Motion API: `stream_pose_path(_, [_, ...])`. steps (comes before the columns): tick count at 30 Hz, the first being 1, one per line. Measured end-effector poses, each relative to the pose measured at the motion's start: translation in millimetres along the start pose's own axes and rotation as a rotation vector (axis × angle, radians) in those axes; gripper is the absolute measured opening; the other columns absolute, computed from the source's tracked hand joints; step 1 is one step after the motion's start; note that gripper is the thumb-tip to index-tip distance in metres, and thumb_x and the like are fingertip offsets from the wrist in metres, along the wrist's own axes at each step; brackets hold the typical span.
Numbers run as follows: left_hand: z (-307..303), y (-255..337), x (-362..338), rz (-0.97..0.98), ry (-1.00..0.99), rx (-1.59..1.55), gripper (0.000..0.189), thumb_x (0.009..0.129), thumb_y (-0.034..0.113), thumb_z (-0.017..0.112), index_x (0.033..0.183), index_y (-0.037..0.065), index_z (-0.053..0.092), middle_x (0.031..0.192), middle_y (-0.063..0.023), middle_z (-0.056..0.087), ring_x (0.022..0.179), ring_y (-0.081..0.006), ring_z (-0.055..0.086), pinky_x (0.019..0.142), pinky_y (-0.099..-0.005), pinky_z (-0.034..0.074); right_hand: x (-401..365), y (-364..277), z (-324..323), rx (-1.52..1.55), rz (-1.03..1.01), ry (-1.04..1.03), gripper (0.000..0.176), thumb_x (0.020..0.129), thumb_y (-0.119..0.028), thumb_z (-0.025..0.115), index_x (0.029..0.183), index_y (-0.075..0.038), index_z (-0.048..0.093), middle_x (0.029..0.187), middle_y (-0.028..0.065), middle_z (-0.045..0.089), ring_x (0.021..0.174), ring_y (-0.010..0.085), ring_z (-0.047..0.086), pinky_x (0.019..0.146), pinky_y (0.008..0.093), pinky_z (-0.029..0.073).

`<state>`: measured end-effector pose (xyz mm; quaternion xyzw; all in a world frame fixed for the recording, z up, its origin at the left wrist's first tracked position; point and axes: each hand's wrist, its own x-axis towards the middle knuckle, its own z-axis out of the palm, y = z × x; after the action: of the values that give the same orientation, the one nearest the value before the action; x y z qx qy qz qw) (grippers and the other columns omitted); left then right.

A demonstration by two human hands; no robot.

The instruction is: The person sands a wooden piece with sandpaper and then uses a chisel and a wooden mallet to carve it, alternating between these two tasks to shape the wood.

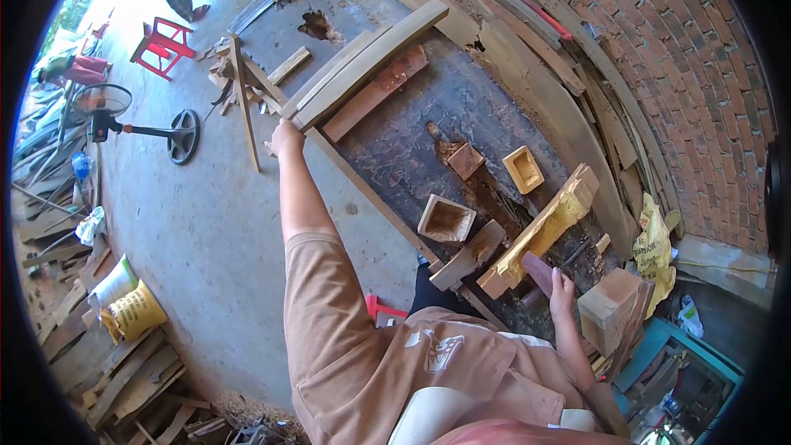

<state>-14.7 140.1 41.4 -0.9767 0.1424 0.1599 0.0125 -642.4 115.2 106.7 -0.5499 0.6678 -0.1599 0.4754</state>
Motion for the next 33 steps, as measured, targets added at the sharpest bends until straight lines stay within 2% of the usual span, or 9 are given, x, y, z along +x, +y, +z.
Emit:
stream_pose_path(8, [-2, -13, -9, 0.198, -0.030, 0.096, 0.051, 0.063, 0.033, 0.070, 0.103, 0.011, 0.049, 0.103, -0.0084, 0.057, 0.098, -0.0260, 0.053, 0.093, -0.0558, 0.024, -5, -4, -1, 0.033, 0.018, 0.031, 0.037, 0.086, -0.029, 0.047, 0.084, 0.005, 0.059, 0.075, 0.0025, 0.056, 0.070, 0.0074, 0.047, 0.065, 0.0226, 0.039])
stream_pose_path(11, [-6, -18, -17, 0.239, -0.039, 0.035, 0.048, 0.062, 0.033, 0.071, 0.100, 0.010, 0.051, 0.103, -0.0102, 0.056, 0.100, -0.0280, 0.051, 0.092, -0.0521, 0.028, -7, 0, -1, -0.043, 0.011, 0.025, 0.042, 0.086, -0.033, 0.045, 0.084, 0.007, 0.058, 0.075, 0.0059, 0.058, 0.071, 0.0089, 0.049, 0.066, 0.0247, 0.040])
stream_pose_path(15, [-5, -5, -36, 0.176, 0.078, 0.130, 0.045, 0.065, 0.032, 0.068, 0.103, 0.012, 0.051, 0.102, -0.0061, 0.056, 0.100, -0.0235, 0.051, 0.093, -0.0539, 0.026, -10, 5, 3, -0.016, 0.004, -0.009, 0.041, 0.086, -0.033, 0.046, 0.084, 0.007, 0.058, 0.074, 0.0047, 0.057, 0.070, 0.0083, 0.048, 0.065, 0.0241, 0.040])
stream_pose_path(17, [-1, 4, -46, 0.306, 0.372, 0.063, 0.039, 0.069, 0.031, 0.064, 0.101, 0.011, 0.052, 0.104, -0.0054, 0.054, 0.101, -0.0226, 0.050, 0.092, -0.0509, 0.030, -9, 6, 3, -0.012, 0.000, 0.002, 0.039, 0.086, -0.031, 0.046, 0.084, 0.006, 0.059, 0.075, 0.0032, 0.057, 0.069, 0.0075, 0.048, 0.064, 0.0232, 0.040])
stream_pose_path(18, [4, 10, -46, 0.388, 0.403, 0.072, 0.036, 0.072, 0.029, 0.060, 0.100, 0.009, 0.051, 0.105, -0.0069, 0.052, 0.100, -0.0230, 0.049, 0.088, -0.0462, 0.035, -8, 9, 3, -0.013, -0.019, 0.006, 0.039, 0.086, -0.031, 0.046, 0.084, 0.006, 0.058, 0.074, 0.0032, 0.057, 0.069, 0.0074, 0.048, 0.064, 0.0234, 0.040])
stream_pose_path(23, [25, 37, -80, 0.622, 0.211, -0.082, 0.053, 0.072, 0.030, 0.060, 0.116, 0.008, 0.041, 0.111, -0.0113, 0.046, 0.103, -0.0277, 0.045, 0.082, -0.0387, 0.042, -13, 17, -1, 0.010, -0.048, 0.002, 0.039, 0.086, -0.030, 0.046, 0.083, 0.006, 0.058, 0.074, 0.0032, 0.056, 0.069, 0.0072, 0.047, 0.063, 0.0238, 0.040])
stream_pose_path(25, [36, 39, -80, 0.641, 0.289, -0.069, 0.064, 0.068, 0.031, 0.065, 0.120, 0.007, 0.037, 0.111, -0.0120, 0.046, 0.105, -0.0300, 0.043, 0.084, -0.0380, 0.042, -17, 17, -4, 0.036, -0.045, 0.030, 0.041, 0.085, -0.032, 0.048, 0.086, 0.008, 0.058, 0.074, 0.0061, 0.058, 0.070, 0.0095, 0.049, 0.066, 0.0252, 0.040])
stream_pose_path(27, [41, 50, -81, 0.422, 0.185, -0.168, 0.073, 0.062, 0.032, 0.069, 0.120, 0.005, 0.036, 0.111, -0.0158, 0.046, 0.105, -0.0349, 0.041, 0.086, -0.0395, 0.039, -18, 27, -7, 0.047, -0.061, 0.066, 0.041, 0.084, -0.032, 0.049, 0.086, 0.008, 0.058, 0.073, 0.0060, 0.058, 0.070, 0.0095, 0.049, 0.066, 0.0251, 0.041])
stream_pose_path(33, [29, 60, -116, 0.355, 0.103, -0.004, 0.064, 0.058, 0.039, 0.072, 0.104, 0.002, 0.047, 0.107, -0.0146, 0.047, 0.105, -0.0292, 0.044, 0.082, -0.0406, 0.042, -31, 49, -19, 0.028, -0.053, 0.169, 0.040, 0.084, -0.031, 0.049, 0.085, 0.008, 0.058, 0.073, 0.0070, 0.059, 0.069, 0.0096, 0.050, 0.065, 0.0260, 0.041])
